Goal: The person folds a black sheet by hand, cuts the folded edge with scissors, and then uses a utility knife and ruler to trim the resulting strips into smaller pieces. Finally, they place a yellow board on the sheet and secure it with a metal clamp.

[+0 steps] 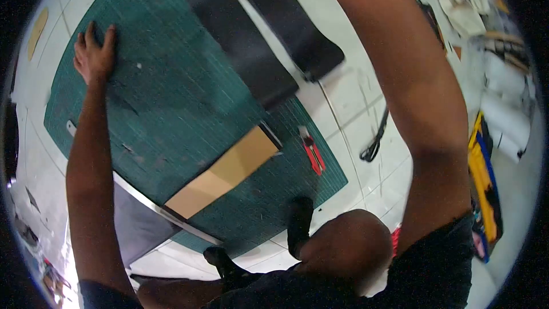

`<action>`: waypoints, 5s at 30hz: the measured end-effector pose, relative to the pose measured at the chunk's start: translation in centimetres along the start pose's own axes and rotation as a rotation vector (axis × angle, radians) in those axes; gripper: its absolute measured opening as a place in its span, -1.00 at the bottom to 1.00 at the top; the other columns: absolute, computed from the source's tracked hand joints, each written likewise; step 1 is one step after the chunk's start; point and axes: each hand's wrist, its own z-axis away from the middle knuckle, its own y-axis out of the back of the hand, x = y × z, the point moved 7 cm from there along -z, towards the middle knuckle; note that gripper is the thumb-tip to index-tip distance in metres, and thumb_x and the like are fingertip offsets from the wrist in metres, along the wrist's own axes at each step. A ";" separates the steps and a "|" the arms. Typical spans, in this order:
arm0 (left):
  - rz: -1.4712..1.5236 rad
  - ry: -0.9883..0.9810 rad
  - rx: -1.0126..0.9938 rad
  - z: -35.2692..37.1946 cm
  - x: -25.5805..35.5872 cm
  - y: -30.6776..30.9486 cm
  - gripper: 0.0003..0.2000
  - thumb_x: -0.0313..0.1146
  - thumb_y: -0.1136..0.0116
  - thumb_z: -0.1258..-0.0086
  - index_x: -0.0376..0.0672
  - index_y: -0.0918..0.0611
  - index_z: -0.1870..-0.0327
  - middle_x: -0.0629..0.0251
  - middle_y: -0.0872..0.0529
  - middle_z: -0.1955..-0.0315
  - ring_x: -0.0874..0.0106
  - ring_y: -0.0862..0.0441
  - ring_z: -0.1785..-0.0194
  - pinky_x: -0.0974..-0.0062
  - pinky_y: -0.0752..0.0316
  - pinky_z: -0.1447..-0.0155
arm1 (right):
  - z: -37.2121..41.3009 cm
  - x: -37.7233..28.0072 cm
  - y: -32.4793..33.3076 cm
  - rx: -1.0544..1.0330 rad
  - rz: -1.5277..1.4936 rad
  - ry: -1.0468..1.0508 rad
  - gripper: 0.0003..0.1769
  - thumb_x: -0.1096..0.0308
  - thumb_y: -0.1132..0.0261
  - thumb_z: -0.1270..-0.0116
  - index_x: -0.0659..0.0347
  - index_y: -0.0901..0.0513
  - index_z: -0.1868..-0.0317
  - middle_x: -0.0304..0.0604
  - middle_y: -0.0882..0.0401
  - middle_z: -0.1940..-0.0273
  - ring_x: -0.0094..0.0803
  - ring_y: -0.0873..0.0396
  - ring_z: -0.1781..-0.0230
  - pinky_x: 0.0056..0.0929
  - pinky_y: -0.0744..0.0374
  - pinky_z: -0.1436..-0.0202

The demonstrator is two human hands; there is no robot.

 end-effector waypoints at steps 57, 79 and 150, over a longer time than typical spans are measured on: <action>0.013 -0.607 -0.567 40.1 13.9 15.5 -0.58 -0.53 -0.15 -0.23 -0.11 -0.51 -0.16 0.04 -0.51 -0.21 0.08 -0.55 -0.28 0.17 -0.61 -0.22 | 55.5 -0.5 -11.4 0.002 -0.256 -0.960 -0.31 0.35 -0.36 -0.35 0.21 -0.22 -0.39 -0.01 -0.57 0.03 -0.43 -0.62 0.25 -0.45 -0.63 0.22; -0.012 -0.685 -0.539 40.2 13.8 14.9 -0.61 -0.48 -0.15 -0.25 -0.17 -0.48 -0.13 -0.05 -0.53 -0.19 -0.04 -0.60 -0.24 0.22 -0.72 -0.06 | 54.9 1.8 -15.3 0.015 -0.292 -1.111 -0.59 0.19 -0.40 -0.40 0.46 -0.62 0.09 -0.11 -0.71 0.30 -0.55 -0.61 0.42 -0.56 -0.58 0.40; 0.407 -0.082 -0.590 39.8 -3.5 19.4 0.07 -0.13 -0.58 0.06 -0.18 -0.20 -0.52 -0.09 -0.47 -0.29 0.01 -0.37 -0.41 0.07 -0.09 -0.60 | 42.4 3.9 -6.6 0.030 0.829 -0.493 -0.38 -0.07 -0.37 -0.35 0.24 -0.60 -0.22 0.00 -0.57 0.03 -0.30 -0.62 0.17 -0.36 -0.61 0.05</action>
